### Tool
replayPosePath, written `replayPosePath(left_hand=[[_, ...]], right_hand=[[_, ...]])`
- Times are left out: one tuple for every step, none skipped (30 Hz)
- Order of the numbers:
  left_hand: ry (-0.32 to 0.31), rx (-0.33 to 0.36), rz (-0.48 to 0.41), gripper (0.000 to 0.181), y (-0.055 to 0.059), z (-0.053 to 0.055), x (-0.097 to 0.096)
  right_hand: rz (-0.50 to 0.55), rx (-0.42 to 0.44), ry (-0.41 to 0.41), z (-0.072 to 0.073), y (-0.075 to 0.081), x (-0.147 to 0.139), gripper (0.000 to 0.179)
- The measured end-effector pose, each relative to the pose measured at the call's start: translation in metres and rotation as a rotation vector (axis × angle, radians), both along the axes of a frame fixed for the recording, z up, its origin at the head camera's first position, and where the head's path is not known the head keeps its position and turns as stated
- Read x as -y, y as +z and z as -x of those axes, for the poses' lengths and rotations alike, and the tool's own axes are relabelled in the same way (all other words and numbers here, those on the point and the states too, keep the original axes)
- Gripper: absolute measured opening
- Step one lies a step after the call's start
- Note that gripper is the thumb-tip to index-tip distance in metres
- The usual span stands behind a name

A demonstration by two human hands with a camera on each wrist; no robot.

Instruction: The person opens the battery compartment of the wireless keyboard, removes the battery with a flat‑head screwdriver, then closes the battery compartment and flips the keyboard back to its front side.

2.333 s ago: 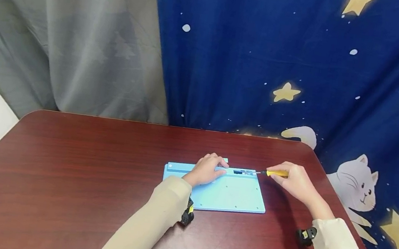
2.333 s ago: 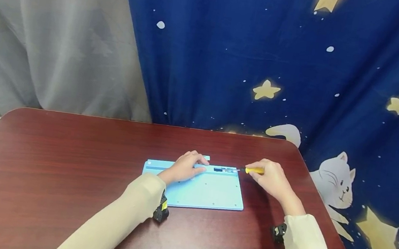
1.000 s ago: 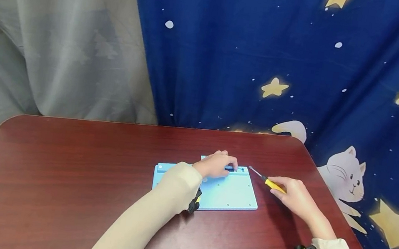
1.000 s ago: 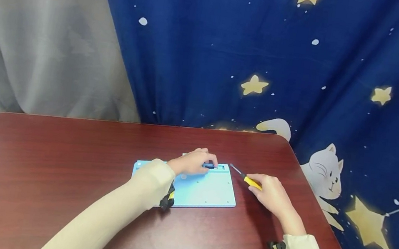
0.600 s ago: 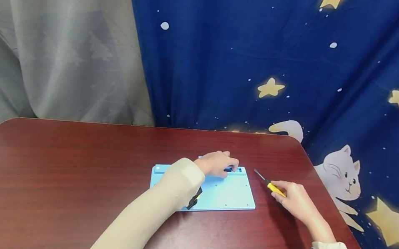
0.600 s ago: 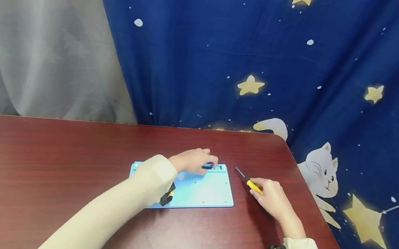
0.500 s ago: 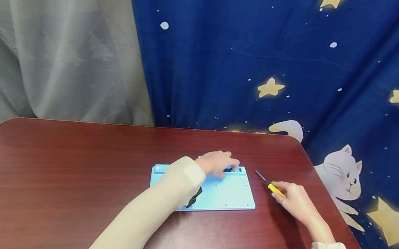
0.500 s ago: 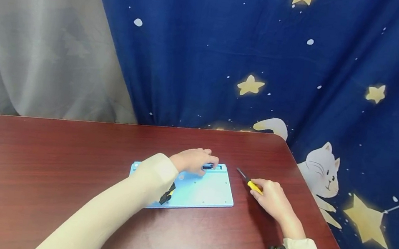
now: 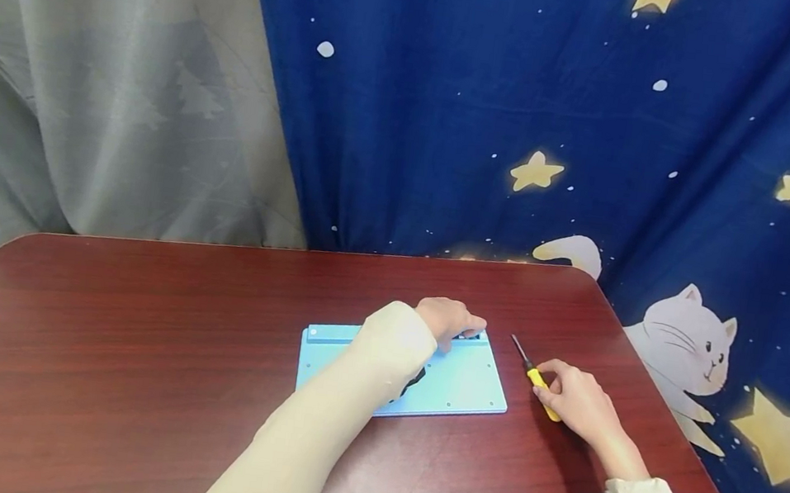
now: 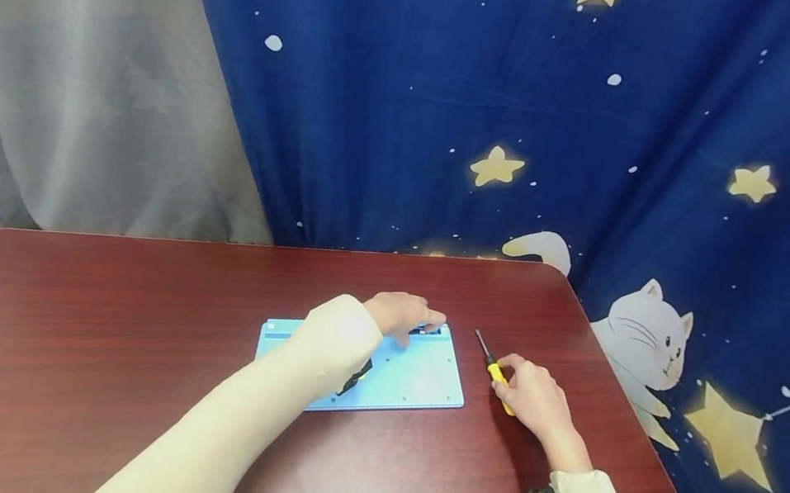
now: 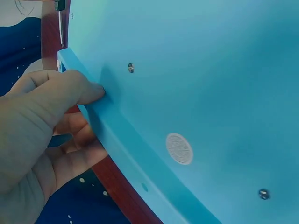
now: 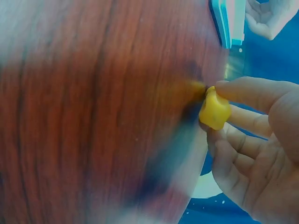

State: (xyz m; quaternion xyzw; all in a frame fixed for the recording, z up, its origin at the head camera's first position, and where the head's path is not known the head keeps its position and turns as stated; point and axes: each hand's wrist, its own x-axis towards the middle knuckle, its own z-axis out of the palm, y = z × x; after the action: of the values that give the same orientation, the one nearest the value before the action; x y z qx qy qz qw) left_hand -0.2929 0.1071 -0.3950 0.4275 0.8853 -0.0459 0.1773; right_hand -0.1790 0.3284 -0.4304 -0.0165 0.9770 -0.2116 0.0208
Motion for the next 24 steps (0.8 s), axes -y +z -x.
replayPosePath(left_hand=[[-0.001, -0.004, 0.013, 0.032, 0.001, -0.001, -0.001], [0.001, -0.006, 0.022, 0.033, 0.002, -0.001, -0.002], [0.002, -0.007, 0.028, 0.033, 0.002, -0.001, -0.003], [0.007, -0.007, 0.033, 0.034, 0.002, -0.001, -0.003], [0.01, -0.005, 0.036, 0.035, 0.003, -0.001, -0.004], [0.013, -0.002, 0.035, 0.036, 0.003, -0.001, -0.004], [0.015, 0.004, 0.033, 0.037, 0.003, -0.001, -0.005], [0.019, 0.01, 0.028, 0.037, 0.003, -0.001, -0.005], [0.022, 0.018, 0.02, 0.038, 0.003, -0.001, -0.005], [0.027, 0.026, 0.012, 0.039, 0.002, 0.0, -0.005], [0.031, 0.037, 0.002, 0.041, 0.002, 0.001, -0.004], [0.035, 0.046, -0.01, 0.044, 0.002, 0.001, -0.004], [0.037, 0.053, -0.021, 0.046, 0.001, 0.002, -0.004], [0.037, 0.058, -0.035, 0.048, -0.001, 0.003, -0.004], [0.034, 0.061, -0.048, 0.049, -0.002, 0.004, -0.003], [0.029, 0.06, -0.059, 0.049, -0.003, 0.004, -0.003], [0.023, 0.055, -0.071, 0.049, -0.004, 0.005, -0.002], [0.016, 0.048, -0.081, 0.047, -0.005, 0.005, -0.002], [0.009, 0.04, -0.089, 0.045, -0.006, 0.006, -0.001], [0.004, 0.033, -0.097, 0.044, -0.007, 0.006, -0.001], [-0.001, 0.025, -0.104, 0.042, -0.008, 0.006, 0.0], [-0.004, 0.017, -0.111, 0.041, -0.009, 0.006, 0.001], [-0.004, 0.012, -0.12, 0.041, -0.009, 0.005, 0.002], [-0.004, 0.009, -0.128, 0.041, -0.01, 0.005, 0.003]], right_hand=[[0.004, 0.004, -0.005, 0.0, 0.0, 0.0, 0.035], [0.007, 0.008, -0.008, 0.0, 0.0, 0.0, 0.035], [0.01, 0.014, -0.01, 0.0, 0.0, 0.0, 0.037], [0.014, 0.02, -0.01, -0.001, 0.0, 0.0, 0.038], [0.017, 0.025, -0.009, -0.001, -0.001, 0.0, 0.039], [0.02, 0.028, -0.009, -0.002, -0.001, 0.0, 0.041], [0.022, 0.031, -0.01, -0.002, -0.001, -0.001, 0.042], [0.024, 0.032, -0.01, -0.003, -0.001, -0.001, 0.042], [0.026, 0.033, -0.008, -0.004, -0.001, -0.002, 0.043], [0.031, 0.034, -0.008, -0.004, -0.001, -0.002, 0.043], [0.032, 0.033, -0.005, -0.004, -0.001, -0.002, 0.044], [0.032, 0.033, -0.002, -0.004, -0.001, -0.002, 0.044], [0.033, 0.032, 0.001, -0.004, 0.0, -0.002, 0.044], [0.033, 0.031, 0.005, -0.004, 0.0, -0.001, 0.044], [0.035, 0.033, 0.009, -0.005, 0.001, -0.001, 0.045], [0.039, 0.037, 0.012, -0.005, 0.002, -0.001, 0.045], [0.04, 0.039, 0.017, -0.005, 0.002, -0.001, 0.045], [0.043, 0.043, 0.019, -0.005, 0.003, -0.001, 0.045], [0.045, 0.049, 0.022, -0.005, 0.003, -0.001, 0.045], [0.048, 0.056, 0.022, -0.005, 0.004, -0.001, 0.045], [0.05, 0.064, 0.023, -0.005, 0.004, -0.001, 0.046], [0.05, 0.07, 0.023, -0.004, 0.005, -0.001, 0.046], [0.048, 0.075, 0.023, -0.004, 0.005, -0.001, 0.046], [0.046, 0.078, 0.024, -0.004, 0.005, -0.001, 0.047]])
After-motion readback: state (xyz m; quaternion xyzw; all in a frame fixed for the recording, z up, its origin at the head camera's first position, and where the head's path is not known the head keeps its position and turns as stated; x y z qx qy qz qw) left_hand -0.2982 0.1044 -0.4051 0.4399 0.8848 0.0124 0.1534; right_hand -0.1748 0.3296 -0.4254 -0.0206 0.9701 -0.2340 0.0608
